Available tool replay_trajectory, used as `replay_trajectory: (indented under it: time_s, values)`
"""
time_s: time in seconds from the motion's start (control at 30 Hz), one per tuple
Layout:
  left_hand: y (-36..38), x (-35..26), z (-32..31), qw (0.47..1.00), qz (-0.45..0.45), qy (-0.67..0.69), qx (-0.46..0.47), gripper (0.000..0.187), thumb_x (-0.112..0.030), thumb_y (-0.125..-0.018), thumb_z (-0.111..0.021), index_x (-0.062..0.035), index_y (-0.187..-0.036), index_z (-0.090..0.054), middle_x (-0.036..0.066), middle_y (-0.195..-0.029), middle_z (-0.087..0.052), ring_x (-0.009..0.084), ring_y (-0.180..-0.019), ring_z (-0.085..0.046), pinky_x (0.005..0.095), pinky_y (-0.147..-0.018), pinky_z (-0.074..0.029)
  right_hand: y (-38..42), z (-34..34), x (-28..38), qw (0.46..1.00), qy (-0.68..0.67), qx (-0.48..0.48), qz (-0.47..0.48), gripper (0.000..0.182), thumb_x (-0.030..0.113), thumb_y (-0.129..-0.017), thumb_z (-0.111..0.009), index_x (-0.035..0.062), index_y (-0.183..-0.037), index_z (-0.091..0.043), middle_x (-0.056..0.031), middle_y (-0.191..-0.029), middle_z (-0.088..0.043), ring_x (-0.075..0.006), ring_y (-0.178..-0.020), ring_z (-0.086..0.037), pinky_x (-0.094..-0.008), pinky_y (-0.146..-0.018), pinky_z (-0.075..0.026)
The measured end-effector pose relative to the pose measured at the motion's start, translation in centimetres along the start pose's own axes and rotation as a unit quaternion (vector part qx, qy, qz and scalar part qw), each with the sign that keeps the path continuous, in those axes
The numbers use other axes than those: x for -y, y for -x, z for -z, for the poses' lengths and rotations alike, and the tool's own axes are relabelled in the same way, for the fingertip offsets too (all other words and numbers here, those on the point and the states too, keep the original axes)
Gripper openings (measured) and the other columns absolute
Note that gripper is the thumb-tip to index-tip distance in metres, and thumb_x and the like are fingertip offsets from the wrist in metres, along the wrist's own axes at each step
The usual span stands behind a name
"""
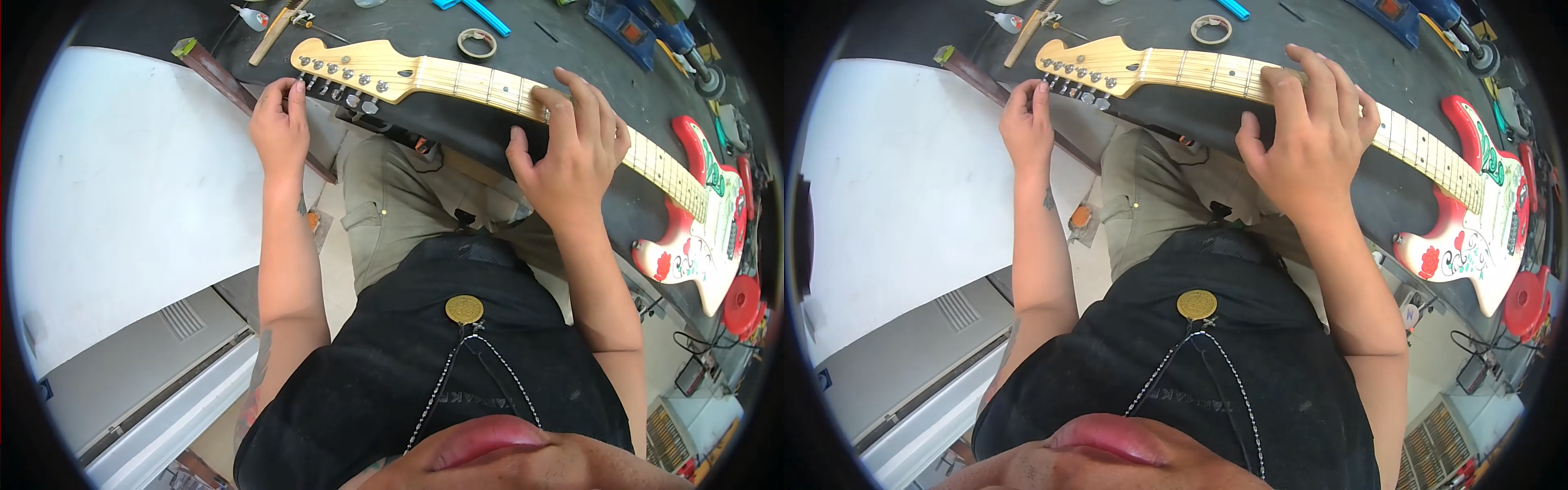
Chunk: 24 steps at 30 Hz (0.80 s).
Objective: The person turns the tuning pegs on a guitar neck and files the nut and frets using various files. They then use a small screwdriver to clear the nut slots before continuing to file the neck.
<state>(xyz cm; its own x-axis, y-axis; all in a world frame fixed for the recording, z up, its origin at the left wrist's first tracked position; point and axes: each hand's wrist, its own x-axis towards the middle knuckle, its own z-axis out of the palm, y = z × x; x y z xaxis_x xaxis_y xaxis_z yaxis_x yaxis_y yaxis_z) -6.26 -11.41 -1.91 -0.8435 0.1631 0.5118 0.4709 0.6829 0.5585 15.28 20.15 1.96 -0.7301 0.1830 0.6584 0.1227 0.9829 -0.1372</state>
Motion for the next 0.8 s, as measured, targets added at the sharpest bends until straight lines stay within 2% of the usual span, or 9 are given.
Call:
replay_trajectory:
  time_s: [0.23, 0.3, 0.33, 0.4, 0.5, 0.53, 0.6, 0.7, 0.8]
  values:
    - [-1.3, 0.9, -1.1, 0.999, 0.033, 0.014, -0.007, 0.028, -0.026, -0.112, -0.068, 0.0003, -0.107, -0.078, 0.010, -0.084, -0.075, 0.0216, -0.073, -0.069, 0.0341, -0.071, -0.054, -0.2, 0.3, 0.1, 1.000, 0.001, 0.005, 0.005, 0.049, 0.028, -0.078, -0.086, 0.0161, -0.124, -0.074, -0.0046, -0.148, -0.067, -0.0299, -0.136, -0.063, -0.0503, -0.113, -0.039]
    - [-1.9, 0.9, -0.9, 0.884, 0.308, 0.346, 0.057, 0.029, -0.024, -0.112, -0.066, -0.0001, -0.098, -0.075, 0.006, -0.077, -0.068, 0.0160, -0.064, -0.058, 0.0292, -0.063, -0.044, -0.2, 0.3, 0.1, 1.000, 0.005, 0.006, 0.004, 0.050, 0.027, -0.079, -0.086, 0.0155, -0.126, -0.073, -0.0045, -0.148, -0.067, -0.0295, -0.136, -0.063, -0.0483, -0.112, -0.039]
    - [-2.0, 1.0, -0.6, 0.884, 0.308, 0.347, 0.057, 0.029, -0.024, -0.112, -0.066, -0.0001, -0.098, -0.075, 0.006, -0.077, -0.068, 0.0160, -0.064, -0.058, 0.0292, -0.063, -0.044, -0.1, 0.1, 0.1, 1.000, -0.002, 0.002, 0.004, 0.050, 0.027, -0.078, -0.086, 0.0156, -0.125, -0.074, -0.0049, -0.147, -0.067, -0.0299, -0.136, -0.063, -0.0504, -0.112, -0.039]
    - [-1.9, 1.3, 0.1, 0.714, 0.393, 0.566, 0.123, 0.027, -0.023, -0.112, -0.065, -0.0036, -0.093, -0.069, -0.001, -0.076, -0.061, 0.0067, -0.063, -0.048, 0.0272, -0.059, -0.039, 0.0, 0.0, 0.0, 1.000, -0.008, -0.001, 0.004, 0.050, 0.028, -0.077, -0.086, 0.0157, -0.124, -0.075, -0.0053, -0.147, -0.067, -0.0303, -0.136, -0.063, -0.0524, -0.112, -0.038]
    - [-1.9, 1.6, 0.3, 0.640, 0.426, 0.623, 0.144, 0.027, -0.023, -0.111, -0.066, -0.0037, -0.093, -0.071, 0.001, -0.074, -0.062, 0.0096, -0.061, -0.049, 0.0272, -0.058, -0.037, 0.0, 0.0, 0.0, 1.000, -0.007, -0.002, 0.005, 0.051, 0.028, -0.077, -0.086, 0.0156, -0.125, -0.074, -0.0052, -0.147, -0.067, -0.0305, -0.136, -0.063, -0.0521, -0.112, -0.038]
    - [-1.7, 1.3, 0.1, 0.640, 0.426, 0.623, 0.143, 0.027, -0.023, -0.111, -0.066, -0.0037, -0.093, -0.071, 0.001, -0.074, -0.062, 0.0096, -0.061, -0.049, 0.0272, -0.058, -0.037, 0.0, 0.0, 0.0, 1.000, -0.007, -0.002, 0.004, 0.051, 0.028, -0.077, -0.086, 0.0155, -0.126, -0.074, -0.0051, -0.147, -0.067, -0.0306, -0.136, -0.063, -0.0517, -0.112, -0.038]
    - [-0.7, 0.3, -0.7, 0.896, 0.287, 0.338, 0.030, 0.024, -0.022, -0.109, -0.071, -0.0012, -0.097, -0.073, 0.003, -0.077, -0.067, 0.0107, -0.061, -0.054, 0.0288, -0.059, -0.044, 0.0, 0.0, 0.0, 1.000, -0.009, -0.002, 0.003, 0.052, 0.028, -0.078, -0.086, 0.0153, -0.126, -0.074, -0.0051, -0.147, -0.066, -0.0308, -0.136, -0.063, -0.0513, -0.112, -0.038]
    - [1.2, -1.9, -0.7, 0.997, 0.042, 0.064, -0.020, 0.020, -0.019, -0.106, -0.076, 0.0009, -0.103, -0.077, 0.008, -0.085, -0.076, 0.0164, -0.066, -0.065, 0.0321, -0.064, -0.053, -0.1, 0.1, 0.0, 1.000, -0.007, -0.001, 0.002, 0.051, 0.027, -0.077, -0.087, 0.0145, -0.125, -0.073, -0.0056, -0.147, -0.066, -0.0313, -0.136, -0.062, -0.0507, -0.112, -0.039]
    - [1.4, -1.8, -0.9, 0.999, 0.030, 0.036, -0.008, 0.020, -0.017, -0.104, -0.079, 0.0023, -0.108, -0.078, 0.012, -0.093, -0.081, 0.0206, -0.074, -0.072, 0.0349, -0.071, -0.058, 0.0, 0.2, 0.0, 1.000, -0.016, -0.007, 0.004, 0.049, 0.027, -0.077, -0.086, 0.0135, -0.122, -0.073, -0.0066, -0.147, -0.066, -0.0317, -0.135, -0.063, -0.0506, -0.111, -0.039]
